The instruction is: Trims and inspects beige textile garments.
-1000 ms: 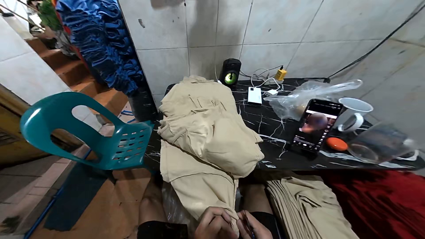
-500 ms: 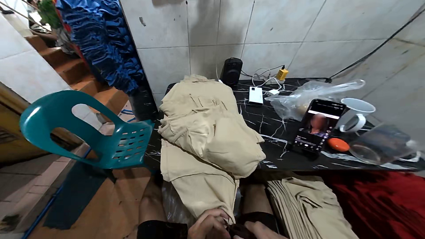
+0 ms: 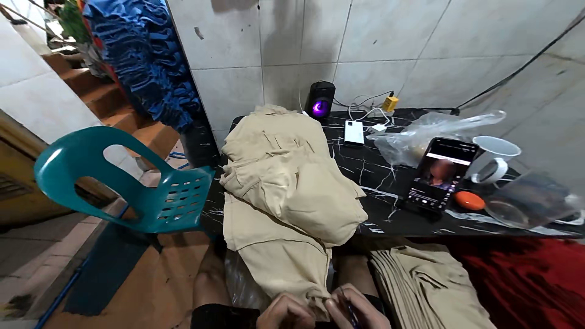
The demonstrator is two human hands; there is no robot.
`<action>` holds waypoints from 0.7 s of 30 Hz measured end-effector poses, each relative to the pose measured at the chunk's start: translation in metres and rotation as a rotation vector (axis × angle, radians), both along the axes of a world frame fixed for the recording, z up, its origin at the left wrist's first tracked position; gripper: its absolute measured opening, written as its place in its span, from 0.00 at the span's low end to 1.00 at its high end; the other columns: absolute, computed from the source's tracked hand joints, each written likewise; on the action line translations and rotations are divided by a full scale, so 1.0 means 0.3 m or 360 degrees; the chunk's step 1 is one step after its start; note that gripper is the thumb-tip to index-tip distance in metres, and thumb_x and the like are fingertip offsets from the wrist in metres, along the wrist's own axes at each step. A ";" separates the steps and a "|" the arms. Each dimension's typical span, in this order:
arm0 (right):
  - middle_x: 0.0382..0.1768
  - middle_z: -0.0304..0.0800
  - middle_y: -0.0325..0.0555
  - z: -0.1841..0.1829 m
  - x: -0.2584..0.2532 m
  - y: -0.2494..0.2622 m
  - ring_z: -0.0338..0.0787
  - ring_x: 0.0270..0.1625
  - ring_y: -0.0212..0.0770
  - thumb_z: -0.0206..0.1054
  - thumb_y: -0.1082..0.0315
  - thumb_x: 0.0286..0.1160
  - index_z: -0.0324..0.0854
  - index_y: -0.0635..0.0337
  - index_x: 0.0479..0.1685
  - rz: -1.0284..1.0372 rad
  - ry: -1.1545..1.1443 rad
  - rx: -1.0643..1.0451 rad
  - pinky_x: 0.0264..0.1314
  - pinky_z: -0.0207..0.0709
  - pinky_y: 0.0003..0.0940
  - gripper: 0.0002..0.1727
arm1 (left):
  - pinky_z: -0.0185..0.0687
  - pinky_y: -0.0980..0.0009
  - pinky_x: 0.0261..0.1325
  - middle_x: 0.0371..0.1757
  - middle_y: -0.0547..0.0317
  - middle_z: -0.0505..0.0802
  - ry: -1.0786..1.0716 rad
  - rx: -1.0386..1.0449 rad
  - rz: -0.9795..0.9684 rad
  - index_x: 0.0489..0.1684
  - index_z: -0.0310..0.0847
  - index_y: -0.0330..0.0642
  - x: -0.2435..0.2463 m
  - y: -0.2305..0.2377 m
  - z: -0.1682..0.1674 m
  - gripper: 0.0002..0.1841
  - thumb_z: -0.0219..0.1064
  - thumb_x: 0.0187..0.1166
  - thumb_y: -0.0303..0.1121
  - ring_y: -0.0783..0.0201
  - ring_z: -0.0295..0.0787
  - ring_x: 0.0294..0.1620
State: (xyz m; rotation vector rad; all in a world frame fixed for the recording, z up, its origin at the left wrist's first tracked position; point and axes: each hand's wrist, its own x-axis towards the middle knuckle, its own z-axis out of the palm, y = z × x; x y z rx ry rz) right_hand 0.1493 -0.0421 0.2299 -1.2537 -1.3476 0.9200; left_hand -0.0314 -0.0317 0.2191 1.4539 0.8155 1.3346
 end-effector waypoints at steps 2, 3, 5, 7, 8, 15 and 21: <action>0.35 0.85 0.37 0.005 0.008 -0.001 0.81 0.32 0.22 0.65 0.70 0.84 0.84 0.66 0.42 0.0022 0.0158 -0.0113 0.36 0.77 0.20 0.08 | 0.88 0.75 0.34 0.37 0.53 0.94 0.0217 0.0006 0.0100 0.40 0.88 0.31 -0.036 0.003 0.015 0.05 0.70 0.79 0.25 0.72 0.88 0.29; 0.30 0.82 0.33 0.008 0.010 -0.003 0.76 0.26 0.20 0.62 0.70 0.85 0.83 0.64 0.43 0.0025 0.0235 -0.0178 0.29 0.72 0.19 0.07 | 0.88 0.75 0.36 0.36 0.54 0.95 0.0418 0.0009 0.0097 0.40 0.90 0.32 -0.066 0.010 0.020 0.05 0.72 0.78 0.26 0.72 0.88 0.30; 0.27 0.80 0.31 0.008 0.016 -0.007 0.72 0.22 0.21 0.62 0.71 0.85 0.82 0.62 0.45 0.0039 0.0360 -0.0263 0.25 0.70 0.20 0.05 | 0.90 0.66 0.43 0.41 0.55 0.97 0.0898 -0.0037 -0.0142 0.48 0.93 0.38 -0.132 0.027 0.025 0.09 0.75 0.76 0.31 0.67 0.92 0.34; 0.26 0.79 0.29 -0.003 0.017 -0.009 0.72 0.21 0.22 0.64 0.73 0.83 0.82 0.61 0.48 0.0033 0.0453 -0.0277 0.23 0.69 0.21 0.04 | 0.90 0.53 0.53 0.54 0.51 0.95 0.1160 -0.0124 -0.0528 0.64 0.88 0.42 -0.171 0.039 0.029 0.20 0.77 0.74 0.33 0.57 0.94 0.45; 0.25 0.79 0.28 -0.007 0.016 -0.007 0.72 0.20 0.21 0.64 0.74 0.82 0.82 0.60 0.50 0.0030 0.0483 -0.0286 0.21 0.68 0.20 0.05 | 0.90 0.53 0.58 0.57 0.49 0.94 0.1145 -0.0120 -0.0608 0.67 0.87 0.41 -0.172 0.041 0.029 0.21 0.77 0.73 0.31 0.56 0.94 0.50; 0.23 0.83 0.26 0.016 0.006 -0.010 0.72 0.18 0.19 0.65 0.74 0.82 0.82 0.59 0.49 0.0002 0.0547 -0.0378 0.20 0.66 0.18 0.05 | 0.90 0.69 0.52 0.43 0.49 0.94 0.0616 0.0227 -0.0013 0.48 0.91 0.34 -0.010 0.015 0.040 0.13 0.80 0.72 0.32 0.63 0.92 0.44; 0.23 0.82 0.28 0.019 0.007 -0.014 0.72 0.19 0.20 0.63 0.74 0.83 0.82 0.61 0.48 0.0075 0.0458 -0.0399 0.22 0.68 0.19 0.04 | 0.87 0.71 0.54 0.42 0.56 0.94 0.0761 0.0515 0.0285 0.38 0.96 0.44 0.028 0.015 -0.008 0.04 0.76 0.76 0.32 0.65 0.90 0.45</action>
